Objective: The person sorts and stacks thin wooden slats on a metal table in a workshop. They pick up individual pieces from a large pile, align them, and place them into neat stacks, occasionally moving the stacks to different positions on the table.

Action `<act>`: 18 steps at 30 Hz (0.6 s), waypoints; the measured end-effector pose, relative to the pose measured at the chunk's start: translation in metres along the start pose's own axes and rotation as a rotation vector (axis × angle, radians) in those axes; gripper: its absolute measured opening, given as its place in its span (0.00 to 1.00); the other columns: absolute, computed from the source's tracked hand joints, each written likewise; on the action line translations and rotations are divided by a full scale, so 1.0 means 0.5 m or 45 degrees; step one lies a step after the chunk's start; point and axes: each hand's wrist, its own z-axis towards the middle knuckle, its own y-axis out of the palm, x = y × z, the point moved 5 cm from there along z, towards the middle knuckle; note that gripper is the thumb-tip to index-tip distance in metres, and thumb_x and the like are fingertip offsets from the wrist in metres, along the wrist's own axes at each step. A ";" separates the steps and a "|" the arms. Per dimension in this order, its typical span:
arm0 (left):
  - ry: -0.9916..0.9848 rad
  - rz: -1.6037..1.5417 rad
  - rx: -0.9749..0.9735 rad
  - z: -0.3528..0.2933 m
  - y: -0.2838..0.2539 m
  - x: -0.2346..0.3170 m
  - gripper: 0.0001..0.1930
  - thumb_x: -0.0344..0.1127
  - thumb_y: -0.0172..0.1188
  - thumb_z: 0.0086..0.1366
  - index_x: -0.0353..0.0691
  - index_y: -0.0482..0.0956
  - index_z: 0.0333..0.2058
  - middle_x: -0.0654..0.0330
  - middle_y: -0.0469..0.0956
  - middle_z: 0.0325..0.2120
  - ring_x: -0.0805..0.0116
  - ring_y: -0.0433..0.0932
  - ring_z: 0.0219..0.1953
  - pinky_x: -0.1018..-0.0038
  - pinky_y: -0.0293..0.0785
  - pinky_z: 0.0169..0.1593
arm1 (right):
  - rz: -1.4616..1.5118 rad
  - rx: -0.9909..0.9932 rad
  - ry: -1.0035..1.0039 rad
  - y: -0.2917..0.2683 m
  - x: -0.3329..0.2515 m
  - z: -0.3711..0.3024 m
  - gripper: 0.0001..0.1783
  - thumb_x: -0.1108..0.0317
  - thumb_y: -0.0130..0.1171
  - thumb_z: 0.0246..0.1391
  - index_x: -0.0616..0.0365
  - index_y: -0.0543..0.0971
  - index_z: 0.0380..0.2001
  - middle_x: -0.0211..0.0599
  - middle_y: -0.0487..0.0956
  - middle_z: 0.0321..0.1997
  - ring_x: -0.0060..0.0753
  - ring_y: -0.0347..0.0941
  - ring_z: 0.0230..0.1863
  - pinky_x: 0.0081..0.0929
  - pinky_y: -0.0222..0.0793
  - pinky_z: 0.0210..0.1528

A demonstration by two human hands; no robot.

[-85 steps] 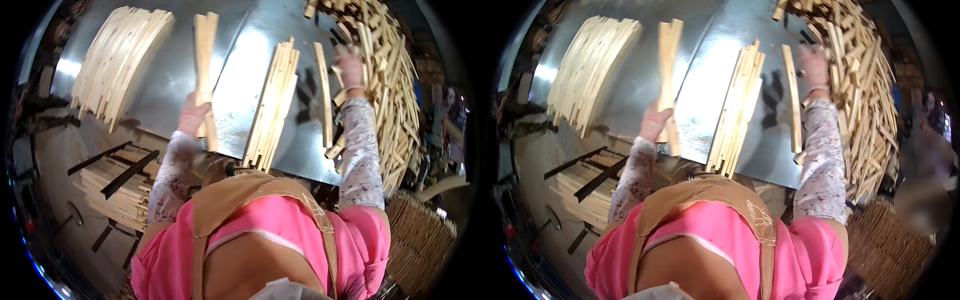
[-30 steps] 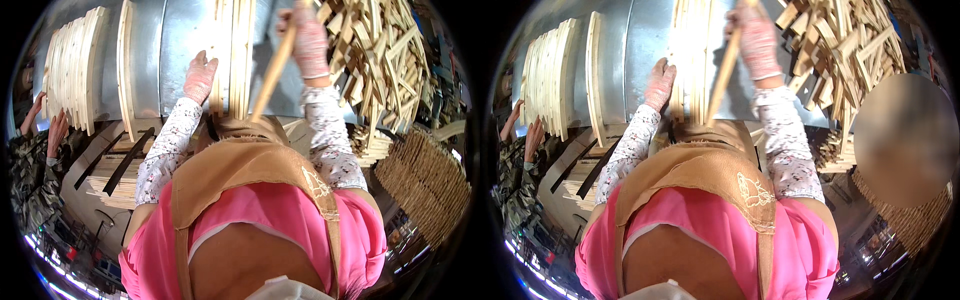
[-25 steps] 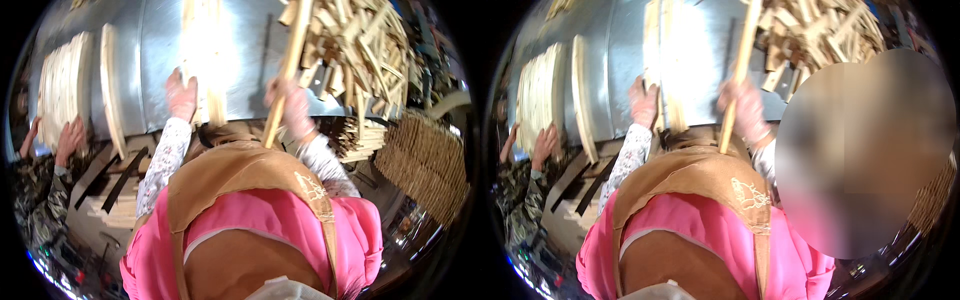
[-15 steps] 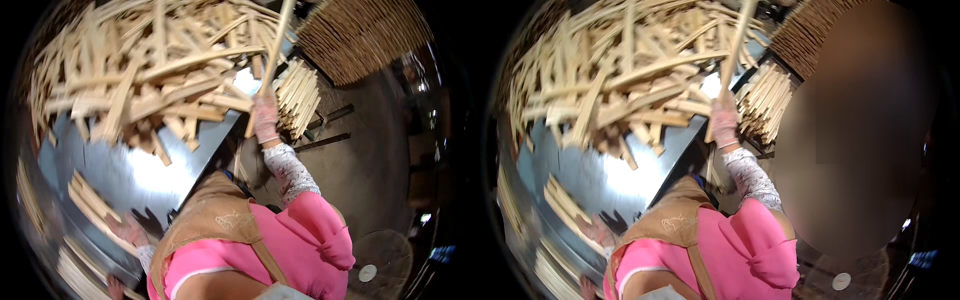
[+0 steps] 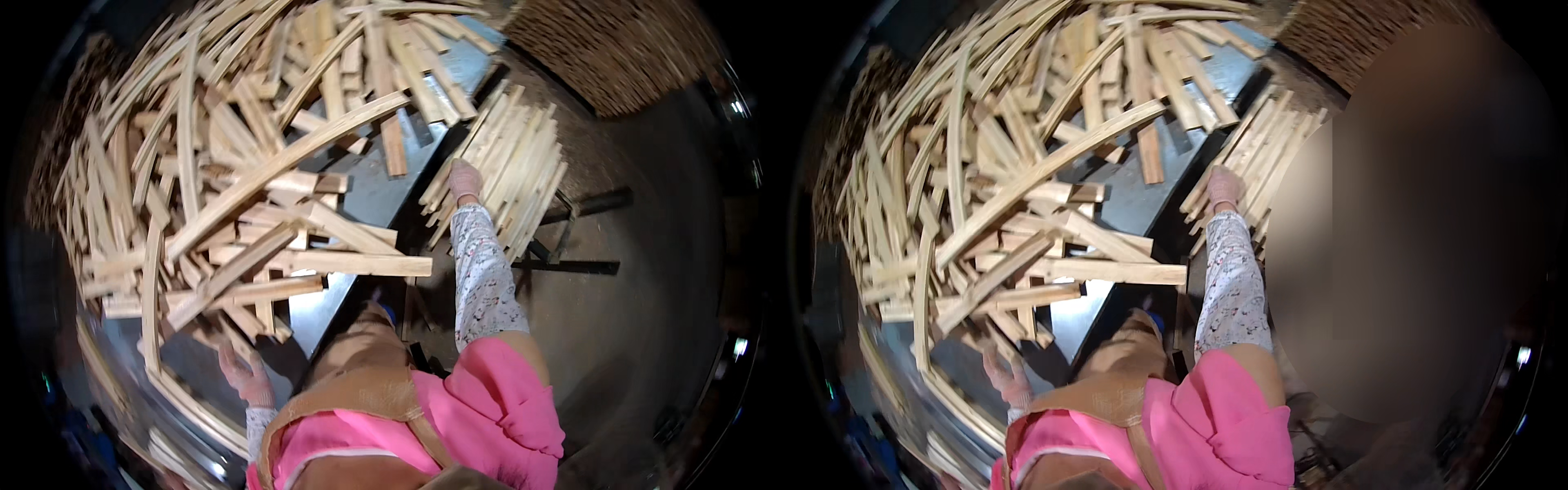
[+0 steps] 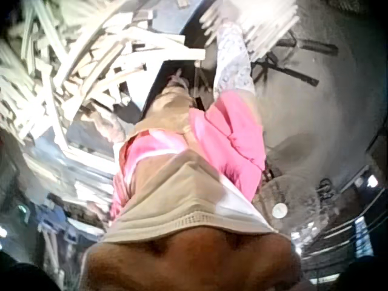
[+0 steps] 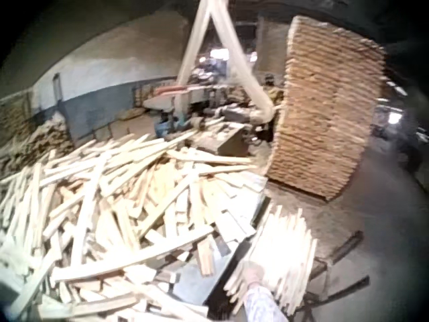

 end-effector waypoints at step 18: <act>-1.247 0.612 0.724 -0.480 -0.364 -0.514 0.36 0.55 0.63 0.68 0.38 0.72 0.68 0.44 0.72 0.66 0.45 0.68 0.69 0.56 0.63 0.74 | -0.967 -1.880 -1.604 0.067 -0.328 -0.883 0.23 0.53 0.53 0.71 0.56 0.80 0.58 0.52 0.84 0.48 0.45 0.81 0.48 0.40 0.73 0.53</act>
